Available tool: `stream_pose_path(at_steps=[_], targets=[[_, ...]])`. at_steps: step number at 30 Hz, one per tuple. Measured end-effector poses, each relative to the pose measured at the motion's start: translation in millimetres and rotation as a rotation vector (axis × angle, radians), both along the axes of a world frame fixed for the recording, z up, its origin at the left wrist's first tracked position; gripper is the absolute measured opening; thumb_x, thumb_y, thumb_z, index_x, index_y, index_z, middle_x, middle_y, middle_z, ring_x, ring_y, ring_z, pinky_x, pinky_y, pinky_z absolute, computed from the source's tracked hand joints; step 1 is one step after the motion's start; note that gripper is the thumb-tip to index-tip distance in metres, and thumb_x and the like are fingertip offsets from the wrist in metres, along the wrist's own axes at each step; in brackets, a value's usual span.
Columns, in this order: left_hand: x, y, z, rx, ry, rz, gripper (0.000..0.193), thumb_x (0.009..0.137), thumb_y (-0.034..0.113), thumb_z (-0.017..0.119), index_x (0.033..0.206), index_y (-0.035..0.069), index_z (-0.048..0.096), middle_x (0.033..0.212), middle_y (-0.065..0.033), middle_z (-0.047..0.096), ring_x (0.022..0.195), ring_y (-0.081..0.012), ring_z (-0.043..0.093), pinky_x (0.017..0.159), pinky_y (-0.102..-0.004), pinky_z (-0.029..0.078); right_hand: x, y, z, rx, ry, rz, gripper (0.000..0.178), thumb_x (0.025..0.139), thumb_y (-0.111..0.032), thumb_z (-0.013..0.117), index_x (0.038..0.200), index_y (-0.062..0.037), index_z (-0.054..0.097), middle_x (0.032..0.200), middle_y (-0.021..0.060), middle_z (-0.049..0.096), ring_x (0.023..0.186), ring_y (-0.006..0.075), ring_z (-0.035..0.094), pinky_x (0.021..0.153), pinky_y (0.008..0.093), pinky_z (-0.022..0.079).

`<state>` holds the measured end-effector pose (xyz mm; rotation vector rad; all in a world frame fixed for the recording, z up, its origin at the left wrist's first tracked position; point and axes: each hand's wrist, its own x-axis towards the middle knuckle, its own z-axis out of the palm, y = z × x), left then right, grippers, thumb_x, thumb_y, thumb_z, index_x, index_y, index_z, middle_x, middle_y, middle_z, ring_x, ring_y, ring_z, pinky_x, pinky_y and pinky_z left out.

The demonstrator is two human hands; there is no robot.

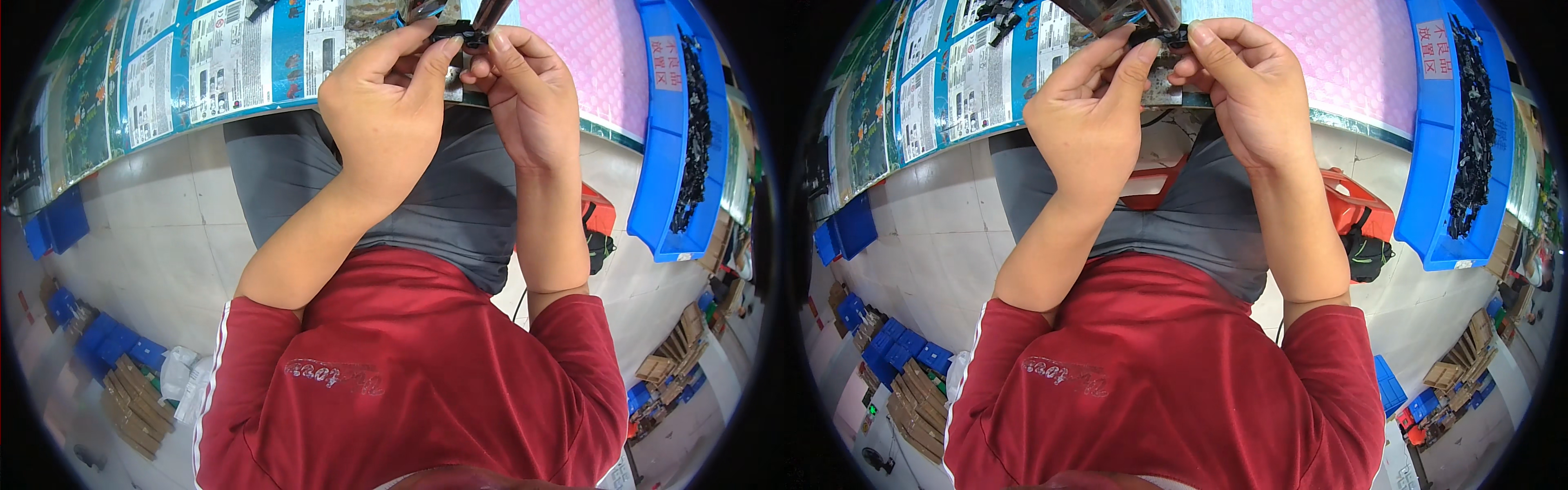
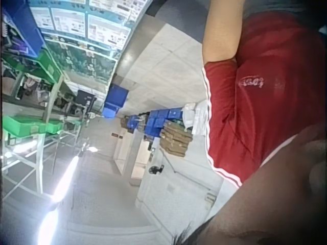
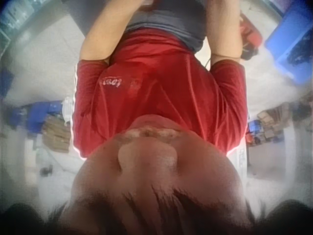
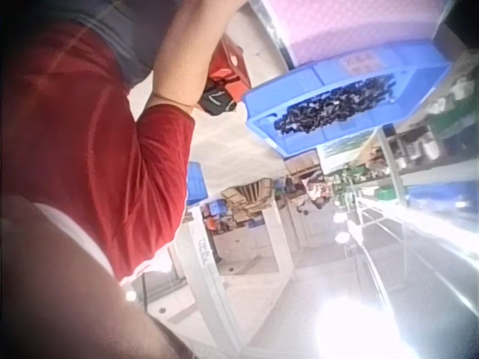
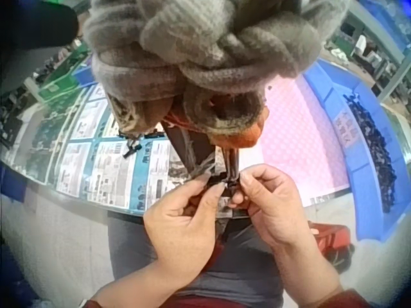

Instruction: The person assembles small black plastic components by hand using a workbench fixture.

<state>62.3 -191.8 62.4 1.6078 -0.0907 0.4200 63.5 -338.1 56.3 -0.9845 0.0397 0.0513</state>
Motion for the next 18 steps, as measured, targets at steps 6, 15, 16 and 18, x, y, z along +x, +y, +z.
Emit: stream_pose_path(at_steps=[6,15,16,18], targets=[[1,0,-3,-0.013,-0.001,-0.003,0.019,0.083,0.006,0.078,0.099,-0.004,0.073,0.076,-0.0084,0.071,0.063,-0.0089,0.064,0.057,-0.0217,0.050,0,-1,-1,0.007,-0.010,0.012,0.017,0.095,-0.012,0.065,0.104,0.0028,0.065,0.086,0.0093,0.068,0.078,0.0163,0.066,0.075,0.0295,0.055],[-1,2,0,0.009,0.008,-0.036,0.024,0.085,0.004,0.077,0.105,-0.007,0.071,0.081,-0.0063,0.071,0.069,-0.0053,0.061,0.059,-0.0173,0.048,-1,-2,-2,-0.021,-0.003,0.013,0.015,0.099,-0.013,0.060,0.105,-0.0002,0.065,0.085,0.0072,0.066,0.079,0.0151,0.062,0.079,0.0313,0.054],[-1,1,1,0.000,0.007,-0.042,0.024,0.085,0.004,0.077,0.105,-0.007,0.071,0.081,-0.0062,0.071,0.069,-0.0054,0.061,0.059,-0.0173,0.047,-1,-4,-5,-0.031,-0.007,0.010,0.015,0.099,-0.013,0.060,0.105,-0.0003,0.065,0.085,0.0074,0.066,0.079,0.0152,0.062,0.079,0.0314,0.054],[-2,1,7,0.016,0.063,-0.038,0.023,0.085,0.004,0.077,0.105,-0.007,0.071,0.081,-0.0062,0.071,0.069,-0.0054,0.061,0.059,-0.0172,0.048,0,-7,-8,-0.039,-0.007,0.007,0.015,0.099,-0.013,0.060,0.106,-0.0003,0.065,0.085,0.0075,0.066,0.079,0.0154,0.063,0.079,0.0314,0.054]])
